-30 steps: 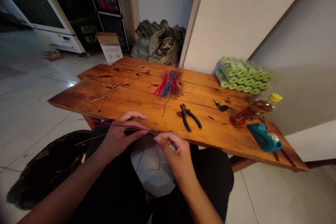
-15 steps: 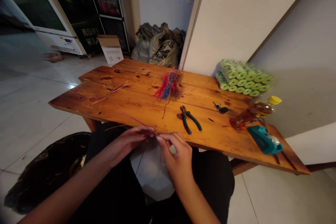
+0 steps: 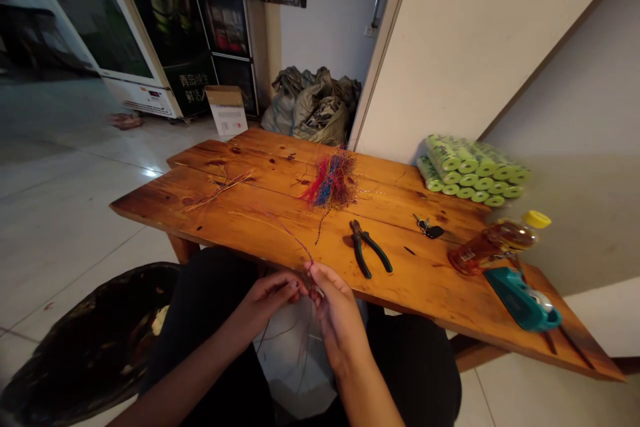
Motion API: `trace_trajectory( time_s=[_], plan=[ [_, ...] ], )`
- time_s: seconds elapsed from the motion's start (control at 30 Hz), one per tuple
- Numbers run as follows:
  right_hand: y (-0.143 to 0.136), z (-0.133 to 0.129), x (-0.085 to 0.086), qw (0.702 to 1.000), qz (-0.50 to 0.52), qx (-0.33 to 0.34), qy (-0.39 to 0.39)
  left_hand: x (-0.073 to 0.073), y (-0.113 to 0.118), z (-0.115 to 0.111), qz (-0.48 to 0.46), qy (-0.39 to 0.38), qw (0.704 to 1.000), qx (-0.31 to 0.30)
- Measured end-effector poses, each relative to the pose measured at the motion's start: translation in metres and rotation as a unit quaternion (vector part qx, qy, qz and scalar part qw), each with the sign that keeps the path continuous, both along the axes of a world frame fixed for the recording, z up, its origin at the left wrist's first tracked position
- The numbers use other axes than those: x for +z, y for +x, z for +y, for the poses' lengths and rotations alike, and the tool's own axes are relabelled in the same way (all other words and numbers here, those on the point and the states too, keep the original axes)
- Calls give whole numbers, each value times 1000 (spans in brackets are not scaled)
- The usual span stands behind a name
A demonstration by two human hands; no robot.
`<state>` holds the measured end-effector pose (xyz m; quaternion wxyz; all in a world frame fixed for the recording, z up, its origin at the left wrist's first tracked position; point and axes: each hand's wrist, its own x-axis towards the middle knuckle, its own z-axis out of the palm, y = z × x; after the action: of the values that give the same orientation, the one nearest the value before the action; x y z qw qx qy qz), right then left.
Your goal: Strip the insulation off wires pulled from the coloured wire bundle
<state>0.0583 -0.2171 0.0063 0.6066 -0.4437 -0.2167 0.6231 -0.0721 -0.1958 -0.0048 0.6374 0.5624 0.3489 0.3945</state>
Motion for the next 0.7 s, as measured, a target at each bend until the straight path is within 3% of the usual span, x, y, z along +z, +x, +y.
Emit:
trace_trajectory(
  time_s=[0.1,0.2,0.3,0.4,0.47,0.57,0.63,0.7],
  plan=[
    [-3,0,2,999,15,42,26,3,0,1,-78,-95,991,-49],
    [-1,-1,3,998,-24,43,44,5,-4,7,-100,-150,980,-83],
    [7,-4,4,991,-94,68,73,8,-17,20,-72,-169,974,-134],
    [17,-7,11,955,-213,169,122,18,-32,39,12,-145,958,-246],
    [21,-9,20,909,-308,230,159,29,-38,54,91,-113,918,-370],
    [22,-11,33,842,-402,300,200,48,-38,73,193,-74,828,-521],
    [18,-13,37,806,-435,338,218,64,-31,80,263,-50,770,-579],
    [13,-14,35,784,-471,341,216,82,-23,79,348,21,734,-583]
  ],
)
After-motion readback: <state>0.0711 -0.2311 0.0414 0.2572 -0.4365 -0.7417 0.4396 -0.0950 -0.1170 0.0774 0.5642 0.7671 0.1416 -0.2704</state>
